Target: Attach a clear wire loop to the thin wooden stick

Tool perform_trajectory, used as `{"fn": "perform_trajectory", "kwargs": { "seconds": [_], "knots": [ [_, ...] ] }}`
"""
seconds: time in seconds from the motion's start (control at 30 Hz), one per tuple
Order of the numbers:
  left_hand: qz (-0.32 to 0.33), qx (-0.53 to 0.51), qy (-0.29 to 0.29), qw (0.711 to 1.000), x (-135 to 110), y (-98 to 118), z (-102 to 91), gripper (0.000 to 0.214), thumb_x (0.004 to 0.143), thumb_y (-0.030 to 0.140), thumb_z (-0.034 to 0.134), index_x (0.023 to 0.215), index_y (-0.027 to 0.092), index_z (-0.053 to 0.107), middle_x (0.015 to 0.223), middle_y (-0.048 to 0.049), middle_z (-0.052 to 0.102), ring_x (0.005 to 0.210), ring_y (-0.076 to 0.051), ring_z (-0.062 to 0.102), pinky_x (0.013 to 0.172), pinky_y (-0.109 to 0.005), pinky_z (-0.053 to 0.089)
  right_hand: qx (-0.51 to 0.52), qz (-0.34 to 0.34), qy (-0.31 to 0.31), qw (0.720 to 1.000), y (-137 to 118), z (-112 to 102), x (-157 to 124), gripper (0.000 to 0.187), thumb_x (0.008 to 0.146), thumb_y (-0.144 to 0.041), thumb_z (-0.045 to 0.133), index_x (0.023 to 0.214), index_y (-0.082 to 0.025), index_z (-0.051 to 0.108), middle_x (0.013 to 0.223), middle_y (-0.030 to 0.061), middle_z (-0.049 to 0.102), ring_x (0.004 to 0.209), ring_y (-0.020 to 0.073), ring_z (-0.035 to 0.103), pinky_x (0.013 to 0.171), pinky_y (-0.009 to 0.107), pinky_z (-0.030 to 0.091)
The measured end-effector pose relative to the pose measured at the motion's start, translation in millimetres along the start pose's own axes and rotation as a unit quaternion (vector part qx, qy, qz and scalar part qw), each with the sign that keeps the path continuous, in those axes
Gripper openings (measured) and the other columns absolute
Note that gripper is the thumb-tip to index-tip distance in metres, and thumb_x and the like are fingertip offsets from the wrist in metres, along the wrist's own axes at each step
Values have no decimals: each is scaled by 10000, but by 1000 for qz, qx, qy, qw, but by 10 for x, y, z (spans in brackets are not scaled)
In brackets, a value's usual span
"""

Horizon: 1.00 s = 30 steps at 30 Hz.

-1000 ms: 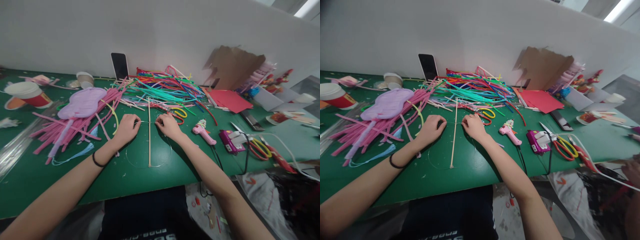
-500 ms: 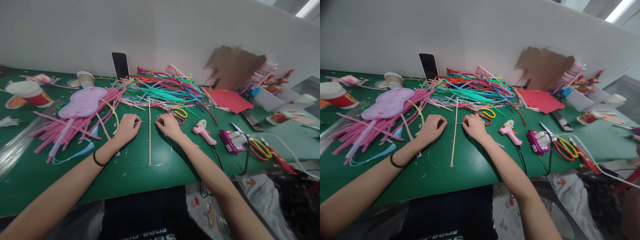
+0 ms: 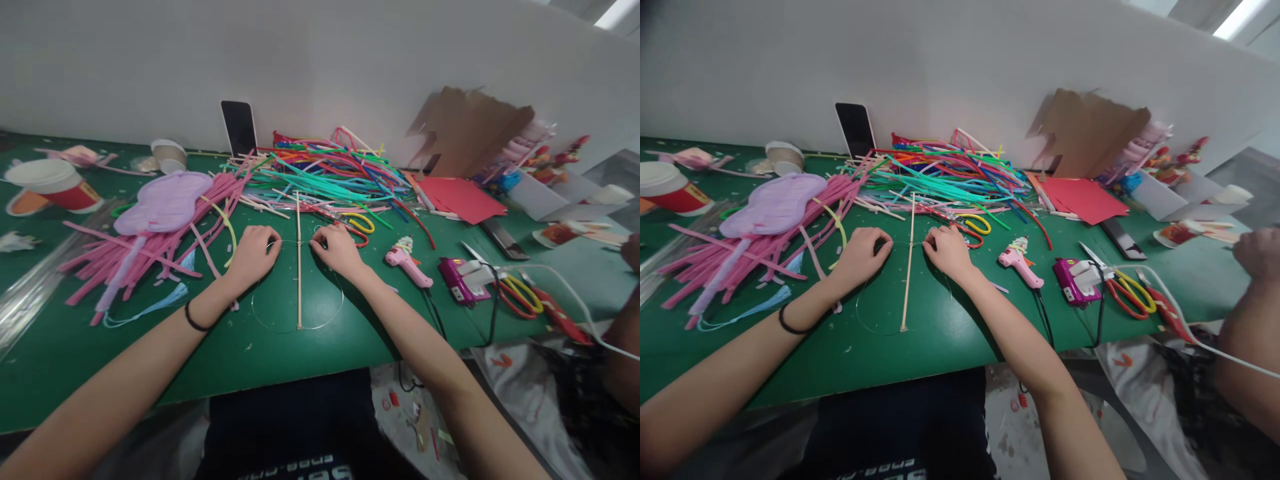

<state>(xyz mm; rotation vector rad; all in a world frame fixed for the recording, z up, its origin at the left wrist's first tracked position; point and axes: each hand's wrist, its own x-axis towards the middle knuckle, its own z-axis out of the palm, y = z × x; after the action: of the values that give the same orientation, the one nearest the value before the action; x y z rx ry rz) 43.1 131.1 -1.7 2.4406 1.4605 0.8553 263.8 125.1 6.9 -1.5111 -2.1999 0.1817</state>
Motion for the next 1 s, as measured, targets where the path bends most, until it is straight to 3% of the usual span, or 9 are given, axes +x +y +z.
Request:
{"fn": "perform_trajectory", "kwargs": {
  "seconds": [1.0],
  "knots": [
    [-10,3,-6,1000,10,23,-8,170,920,318,451,853,208,561,901,-93,658,942,-279,552,924,-446,418,2,0,10,1000,-3,10,-6,117,907,-261,581,823,-195,627,835,58,671,833,232,573,886,392,390]
  ]
}}
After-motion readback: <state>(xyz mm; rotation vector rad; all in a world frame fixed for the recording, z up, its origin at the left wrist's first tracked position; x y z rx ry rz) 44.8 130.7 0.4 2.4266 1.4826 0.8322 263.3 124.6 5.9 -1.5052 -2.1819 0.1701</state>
